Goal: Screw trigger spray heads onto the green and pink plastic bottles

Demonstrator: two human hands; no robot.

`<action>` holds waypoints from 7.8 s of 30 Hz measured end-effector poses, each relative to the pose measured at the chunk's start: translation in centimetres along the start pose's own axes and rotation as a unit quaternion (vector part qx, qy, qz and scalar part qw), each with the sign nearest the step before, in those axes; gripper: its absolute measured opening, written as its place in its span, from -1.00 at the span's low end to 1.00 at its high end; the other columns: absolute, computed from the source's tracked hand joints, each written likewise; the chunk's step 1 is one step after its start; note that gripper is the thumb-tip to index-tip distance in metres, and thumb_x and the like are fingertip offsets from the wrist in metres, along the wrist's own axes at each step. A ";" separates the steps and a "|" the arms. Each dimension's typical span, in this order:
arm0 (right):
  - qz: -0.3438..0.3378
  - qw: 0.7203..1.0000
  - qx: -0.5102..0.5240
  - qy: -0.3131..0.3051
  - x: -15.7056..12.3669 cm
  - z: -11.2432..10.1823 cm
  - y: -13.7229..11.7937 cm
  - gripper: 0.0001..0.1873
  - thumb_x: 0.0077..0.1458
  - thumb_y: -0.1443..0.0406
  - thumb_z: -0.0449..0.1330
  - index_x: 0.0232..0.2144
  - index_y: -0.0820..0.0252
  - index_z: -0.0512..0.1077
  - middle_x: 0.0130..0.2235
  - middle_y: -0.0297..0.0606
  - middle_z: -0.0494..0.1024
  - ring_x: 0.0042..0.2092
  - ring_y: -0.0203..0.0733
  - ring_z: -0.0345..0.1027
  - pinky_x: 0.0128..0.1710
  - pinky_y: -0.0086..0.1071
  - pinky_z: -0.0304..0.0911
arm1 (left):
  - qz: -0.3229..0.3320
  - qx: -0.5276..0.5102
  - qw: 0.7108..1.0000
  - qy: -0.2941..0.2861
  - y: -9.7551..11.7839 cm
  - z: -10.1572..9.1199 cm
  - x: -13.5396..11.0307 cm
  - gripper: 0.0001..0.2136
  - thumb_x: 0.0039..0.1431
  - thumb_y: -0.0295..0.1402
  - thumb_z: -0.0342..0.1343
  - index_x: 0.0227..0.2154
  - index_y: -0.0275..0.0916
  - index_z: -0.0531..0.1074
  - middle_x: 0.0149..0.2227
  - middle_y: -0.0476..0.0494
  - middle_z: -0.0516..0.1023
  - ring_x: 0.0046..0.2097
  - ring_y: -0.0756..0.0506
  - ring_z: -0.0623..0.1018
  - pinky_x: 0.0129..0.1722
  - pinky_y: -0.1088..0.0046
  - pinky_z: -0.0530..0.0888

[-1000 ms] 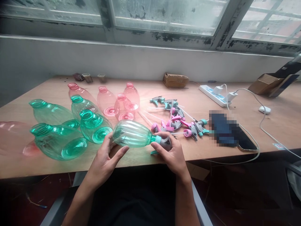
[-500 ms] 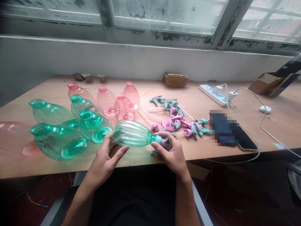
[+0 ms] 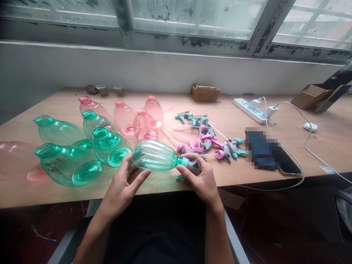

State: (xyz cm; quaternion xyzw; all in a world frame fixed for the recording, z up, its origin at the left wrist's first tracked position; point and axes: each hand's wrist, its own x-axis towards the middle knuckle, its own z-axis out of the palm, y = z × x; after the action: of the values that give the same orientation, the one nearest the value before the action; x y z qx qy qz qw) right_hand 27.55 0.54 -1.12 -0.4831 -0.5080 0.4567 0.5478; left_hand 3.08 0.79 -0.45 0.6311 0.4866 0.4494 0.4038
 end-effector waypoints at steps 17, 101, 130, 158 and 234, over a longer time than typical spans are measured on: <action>-0.014 1.000 -0.004 0.001 0.1 0.0 0.3 -0.64 0.13 0.11 0.49 -0.09 0.10 0.58 -0.29 -0.38 0.52 -0.34 -0.29 0.48 -0.41 -0.46 0.66 | 0.027 0.017 0.999 0.032 -0.7 0.0 0.2 -0.38 0.22 -0.14 0.40 0.26 0.03 0.27 0.25 -0.12 0.50 0.31 -0.22 0.49 0.35 0.13 0.41; -0.020 0.999 -0.034 -0.015 0.1 -0.2 0.5 -0.63 0.18 0.05 0.44 -0.10 0.14 0.55 -0.41 -0.37 0.59 -0.43 -0.25 0.50 -0.43 -0.43 0.57 | 0.056 0.047 0.997 0.014 -0.8 -0.2 0.3 -0.45 0.36 -0.17 0.27 0.34 0.00 0.27 0.26 -0.17 0.51 0.33 -0.23 0.49 0.38 0.13 0.39; -0.023 1.000 -0.015 -0.006 0.2 -0.3 0.8 -0.62 0.18 0.07 0.46 -0.09 0.15 0.56 -0.34 -0.30 0.67 -0.38 -0.23 0.61 -0.39 -0.45 0.60 | 0.051 0.075 0.996 0.002 -0.2 -0.1 0.2 -0.44 0.38 -0.18 0.24 0.36 0.03 0.23 0.27 -0.12 0.54 0.27 -0.16 0.56 0.32 0.25 0.43; -0.015 1.000 -0.012 -0.005 0.1 -0.1 0.6 -0.62 0.17 0.07 0.46 -0.09 0.14 0.56 -0.36 -0.32 0.67 -0.37 -0.20 0.64 -0.41 -0.43 0.62 | 0.056 0.084 0.995 0.003 -0.2 -0.1 0.2 -0.51 0.38 -0.18 0.23 0.29 -0.04 0.28 0.27 -0.16 0.53 0.27 -0.20 0.56 0.30 0.22 0.45; -0.025 1.000 -0.013 -0.005 0.1 -0.3 0.5 -0.64 0.17 0.08 0.47 -0.10 0.15 0.57 -0.40 -0.34 0.65 -0.40 -0.22 0.59 -0.42 -0.41 0.63 | 0.045 0.071 0.996 -0.004 0.2 0.0 0.3 -0.44 0.37 -0.18 0.25 0.36 0.01 0.24 0.32 -0.14 0.50 0.28 -0.19 0.55 0.32 0.23 0.45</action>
State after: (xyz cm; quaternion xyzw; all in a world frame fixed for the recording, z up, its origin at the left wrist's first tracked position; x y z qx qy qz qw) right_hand 27.84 0.68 -1.65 -0.4751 -0.5287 0.4380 0.5503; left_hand 3.16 1.01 -0.18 0.6811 0.4868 0.4289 0.3393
